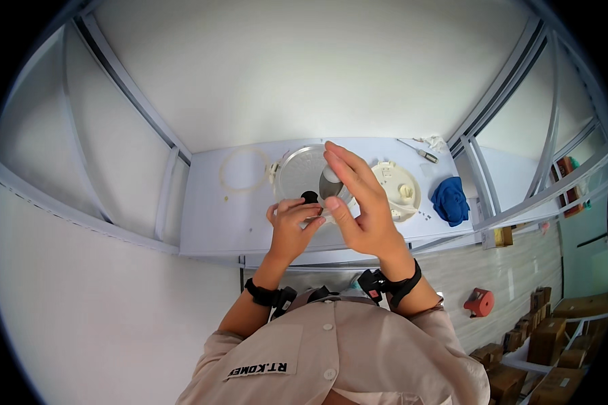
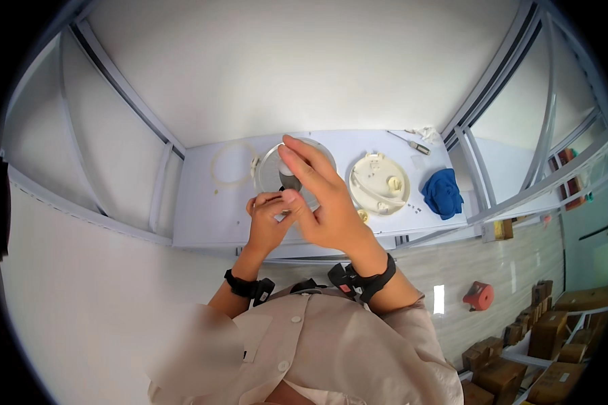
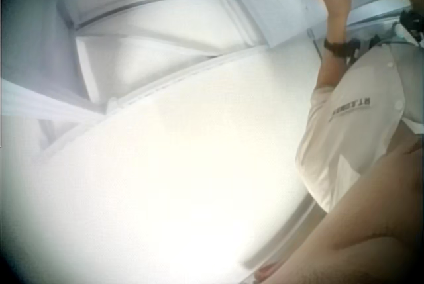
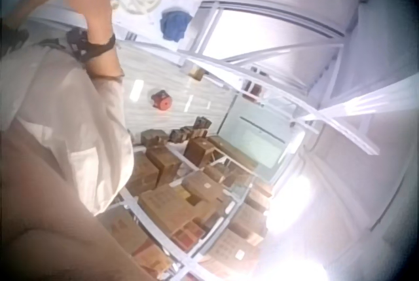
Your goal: The person assembles a white plastic appliance component on a workbench. They use a screwdriver to tighten screws into a circular perforated cover, then attach a white plastic base to the assembly.
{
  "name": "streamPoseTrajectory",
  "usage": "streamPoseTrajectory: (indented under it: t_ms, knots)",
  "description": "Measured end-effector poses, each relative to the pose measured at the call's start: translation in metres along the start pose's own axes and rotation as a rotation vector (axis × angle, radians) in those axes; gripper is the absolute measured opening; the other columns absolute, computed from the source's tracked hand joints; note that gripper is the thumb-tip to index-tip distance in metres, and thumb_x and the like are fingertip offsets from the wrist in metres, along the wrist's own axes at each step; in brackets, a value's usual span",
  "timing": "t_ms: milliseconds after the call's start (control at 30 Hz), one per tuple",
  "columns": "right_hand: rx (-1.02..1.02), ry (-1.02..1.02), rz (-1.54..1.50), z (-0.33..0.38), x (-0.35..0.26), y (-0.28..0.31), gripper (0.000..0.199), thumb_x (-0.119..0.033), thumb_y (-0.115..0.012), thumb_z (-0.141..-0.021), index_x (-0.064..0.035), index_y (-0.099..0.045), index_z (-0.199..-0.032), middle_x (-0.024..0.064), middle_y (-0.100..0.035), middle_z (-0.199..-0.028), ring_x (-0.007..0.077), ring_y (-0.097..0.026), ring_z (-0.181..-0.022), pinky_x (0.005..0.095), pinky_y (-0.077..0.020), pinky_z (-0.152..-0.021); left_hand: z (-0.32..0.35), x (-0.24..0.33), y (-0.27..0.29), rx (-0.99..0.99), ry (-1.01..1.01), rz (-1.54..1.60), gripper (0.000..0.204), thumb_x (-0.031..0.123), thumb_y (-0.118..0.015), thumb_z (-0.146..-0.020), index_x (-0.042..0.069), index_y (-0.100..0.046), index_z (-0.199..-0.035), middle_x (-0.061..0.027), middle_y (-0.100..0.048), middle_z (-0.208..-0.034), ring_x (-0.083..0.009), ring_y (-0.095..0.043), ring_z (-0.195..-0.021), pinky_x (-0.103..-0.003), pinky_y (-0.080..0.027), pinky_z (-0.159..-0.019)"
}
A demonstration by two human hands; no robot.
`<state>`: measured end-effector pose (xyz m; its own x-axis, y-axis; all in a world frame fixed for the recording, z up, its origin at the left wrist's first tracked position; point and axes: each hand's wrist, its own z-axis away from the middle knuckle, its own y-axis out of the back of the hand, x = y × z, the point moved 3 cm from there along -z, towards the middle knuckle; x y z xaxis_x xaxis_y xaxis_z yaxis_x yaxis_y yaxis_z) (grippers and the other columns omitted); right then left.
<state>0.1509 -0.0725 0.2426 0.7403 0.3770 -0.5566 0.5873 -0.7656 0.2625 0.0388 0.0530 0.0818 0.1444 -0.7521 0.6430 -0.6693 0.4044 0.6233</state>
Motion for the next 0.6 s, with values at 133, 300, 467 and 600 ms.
streamPoseTrajectory:
  t_ms: [133, 300, 467, 600]
  knots:
    - [-0.021, -0.046, 0.079, 0.007, 0.012, 0.007, 0.053, -0.008, -0.087, -0.082, -0.0038, -0.071, -0.132, 0.0142, -0.061, -0.119, 0.0273, -0.063, -0.106, 0.0345, -0.0545, -0.085, 0.0, -0.001, -0.001, -0.009, -0.013, -0.007, 0.019, 0.028, -0.087, -0.082, 0.016, -0.082, -0.096, 0.0081, -0.08, -0.11, -0.019, -0.059, -0.121, -0.049, -0.027, -0.109]
    - [0.058, -0.045, 0.177, 0.015, 0.01, 0.005, 0.05, -0.006, -0.085, -0.084, -0.0006, -0.07, -0.131, 0.0164, -0.065, -0.125, 0.0297, -0.065, -0.109, 0.0363, -0.054, -0.09, 0.0, -0.004, -0.004, -0.024, 0.013, -0.003, 0.02, 0.028, -0.087, -0.082, 0.015, -0.082, -0.096, 0.0072, -0.08, -0.109, -0.0187, -0.059, -0.122, -0.051, -0.026, -0.11]
    - [0.046, -0.058, -0.084, 0.006, 0.01, 0.002, 0.058, -0.01, -0.093, -0.077, -0.0007, -0.071, -0.129, 0.0149, -0.064, -0.121, 0.0253, -0.064, -0.098, 0.0349, -0.052, -0.079, -0.001, -0.003, -0.004, 0.006, -0.008, 0.002, 0.019, 0.028, -0.087, -0.083, 0.015, -0.082, -0.096, 0.0072, -0.08, -0.108, -0.0185, -0.059, -0.123, -0.051, -0.025, -0.111]
    - [0.012, 0.038, 0.138, 0.011, 0.017, 0.009, 0.062, -0.013, -0.092, -0.079, -0.0005, -0.069, -0.135, 0.0159, -0.062, -0.125, 0.0267, -0.064, -0.096, 0.0359, -0.0518, -0.079, 0.0, -0.001, -0.003, -0.004, -0.004, 0.013, 0.018, 0.028, -0.086, -0.084, 0.015, -0.082, -0.096, 0.0068, -0.08, -0.107, -0.019, -0.059, -0.123, -0.051, -0.025, -0.111]
